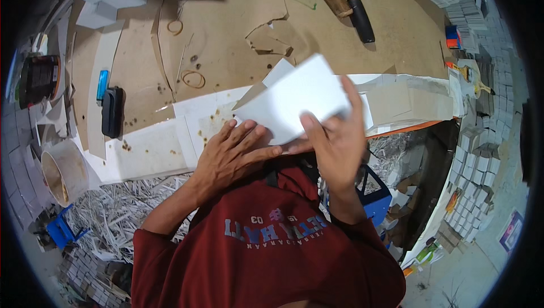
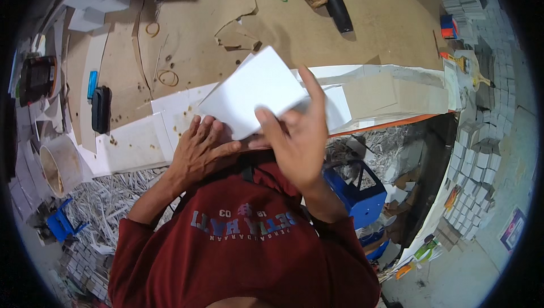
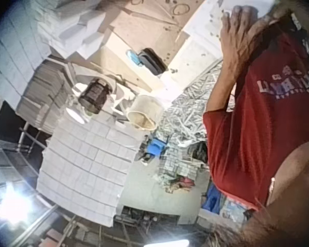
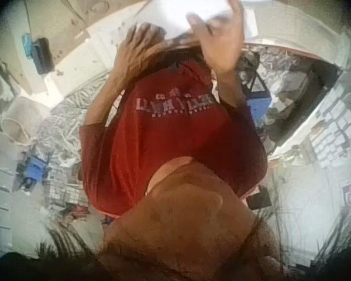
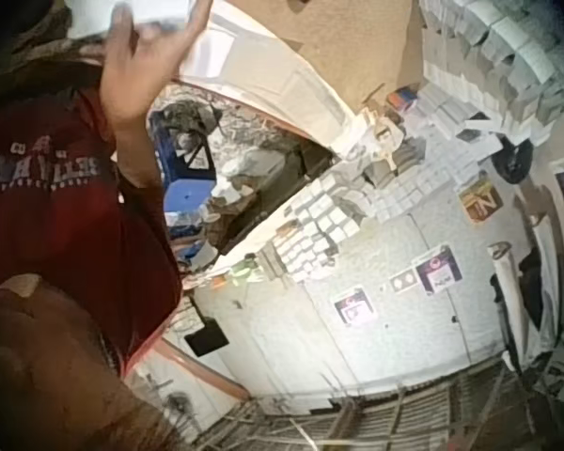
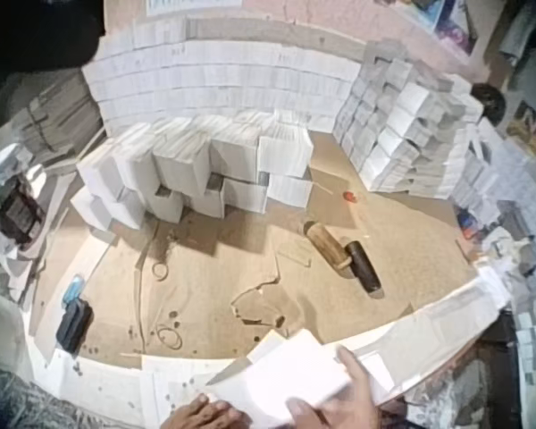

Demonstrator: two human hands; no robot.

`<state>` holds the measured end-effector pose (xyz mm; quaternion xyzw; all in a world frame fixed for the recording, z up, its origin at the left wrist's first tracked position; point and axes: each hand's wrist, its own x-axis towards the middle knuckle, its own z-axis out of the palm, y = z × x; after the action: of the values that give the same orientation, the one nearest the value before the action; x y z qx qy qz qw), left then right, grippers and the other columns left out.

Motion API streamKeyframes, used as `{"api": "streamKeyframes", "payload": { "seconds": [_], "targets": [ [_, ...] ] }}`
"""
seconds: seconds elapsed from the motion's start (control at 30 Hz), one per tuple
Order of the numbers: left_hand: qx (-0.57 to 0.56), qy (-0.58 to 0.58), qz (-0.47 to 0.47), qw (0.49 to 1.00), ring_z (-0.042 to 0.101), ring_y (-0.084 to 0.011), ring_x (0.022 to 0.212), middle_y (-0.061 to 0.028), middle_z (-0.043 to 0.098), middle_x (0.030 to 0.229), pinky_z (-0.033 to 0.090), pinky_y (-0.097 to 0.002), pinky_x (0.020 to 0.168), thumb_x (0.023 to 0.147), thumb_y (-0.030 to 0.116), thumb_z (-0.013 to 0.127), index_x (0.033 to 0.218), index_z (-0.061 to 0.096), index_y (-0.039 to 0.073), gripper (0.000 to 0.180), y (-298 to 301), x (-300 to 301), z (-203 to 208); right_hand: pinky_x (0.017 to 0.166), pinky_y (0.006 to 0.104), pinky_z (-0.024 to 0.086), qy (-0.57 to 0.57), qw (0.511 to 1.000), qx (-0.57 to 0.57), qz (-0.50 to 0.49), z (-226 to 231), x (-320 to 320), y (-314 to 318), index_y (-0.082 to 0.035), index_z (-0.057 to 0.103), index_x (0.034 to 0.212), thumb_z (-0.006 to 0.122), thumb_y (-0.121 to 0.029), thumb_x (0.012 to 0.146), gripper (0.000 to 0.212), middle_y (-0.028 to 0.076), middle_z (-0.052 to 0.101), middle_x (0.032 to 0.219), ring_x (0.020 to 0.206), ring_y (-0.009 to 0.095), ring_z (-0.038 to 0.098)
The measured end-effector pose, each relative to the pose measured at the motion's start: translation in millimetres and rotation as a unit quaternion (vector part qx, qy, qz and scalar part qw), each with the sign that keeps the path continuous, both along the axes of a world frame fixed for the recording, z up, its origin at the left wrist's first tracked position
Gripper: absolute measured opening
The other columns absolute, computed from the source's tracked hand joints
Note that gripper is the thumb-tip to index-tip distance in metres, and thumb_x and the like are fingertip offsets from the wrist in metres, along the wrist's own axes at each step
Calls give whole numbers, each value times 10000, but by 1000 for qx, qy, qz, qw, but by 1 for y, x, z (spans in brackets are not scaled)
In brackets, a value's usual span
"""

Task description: Applying glue with a brush to the edges of stacked paper strips and then organizing the pads.

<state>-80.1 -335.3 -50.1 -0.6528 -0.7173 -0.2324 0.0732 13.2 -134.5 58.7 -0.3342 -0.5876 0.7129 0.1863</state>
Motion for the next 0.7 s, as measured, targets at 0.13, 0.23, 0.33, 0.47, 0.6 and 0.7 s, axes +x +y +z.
{"api": "streamKeyframes", "payload": {
  "seconds": [0.13, 0.23, 0.33, 0.47, 0.6, 0.7],
  "targets": [
    [-171, -125, 18, 977, 384, -275, 1509, -94, 422, 1622, 319, -464, 1235, 829, 300, 749, 1507, 486, 111, 752, 33, -9, 46, 470, 248, 473, -182, 954, 234, -29, -31, 25, 28, 62, 316, 1536, 686, -108, 1002, 671, 173, 703, 995, 518, 109, 594],
    [-167, -88, 27, 982, 407, -231, 1495, -84, 426, 1621, 345, -425, 1221, 831, 260, 718, 1515, 473, 88, 746, 36, -7, 43, 683, 367, 566, -277, 882, 379, -45, -8, 44, 28, 64, 416, 1479, 775, -161, 912, 708, 240, 573, 1302, 791, 219, 686],
    [-171, -93, 0, 981, 426, -260, 1474, -95, 391, 1639, 360, -435, 1209, 797, 317, 761, 1518, 471, 104, 806, 31, -13, 42, 1024, 518, 468, -301, 711, 628, 94, -17, 56, 37, 36, 425, 1477, 824, -234, 801, 830, 258, 399, 1468, 1248, 387, 551],
    [-192, -110, 18, 975, 446, -317, 1429, -125, 283, 1687, 394, -441, 1169, 699, 397, 849, 1518, 471, 191, 925, 28, -9, 41, 1129, 568, 366, -244, 769, 589, 49, -51, 74, 53, 18, 514, 1421, 752, -312, 844, 706, 279, 500, 1395, 1333, 455, 467],
    [-229, -118, 23, 966, 372, -311, 1495, -119, 288, 1687, 351, -423, 1207, 682, 383, 876, 1567, 396, 192, 1025, 34, -12, 45, 883, 453, 569, -355, 812, 364, -288, -36, 119, 84, 61, 707, 1121, 557, -189, 1069, 297, 233, 725, 1122, 952, 341, 717],
    [-237, -139, 5, 961, 256, -311, 1562, -122, 291, 1682, 241, -452, 1281, 676, 396, 874, 1594, 364, 116, 1087, 43, -11, 48, 816, 380, 581, -172, 643, 681, -305, -15, 106, 96, 71, 706, 1125, 600, -205, 1064, 302, 198, 725, 1159, 1008, 268, 716]
  ]
}}
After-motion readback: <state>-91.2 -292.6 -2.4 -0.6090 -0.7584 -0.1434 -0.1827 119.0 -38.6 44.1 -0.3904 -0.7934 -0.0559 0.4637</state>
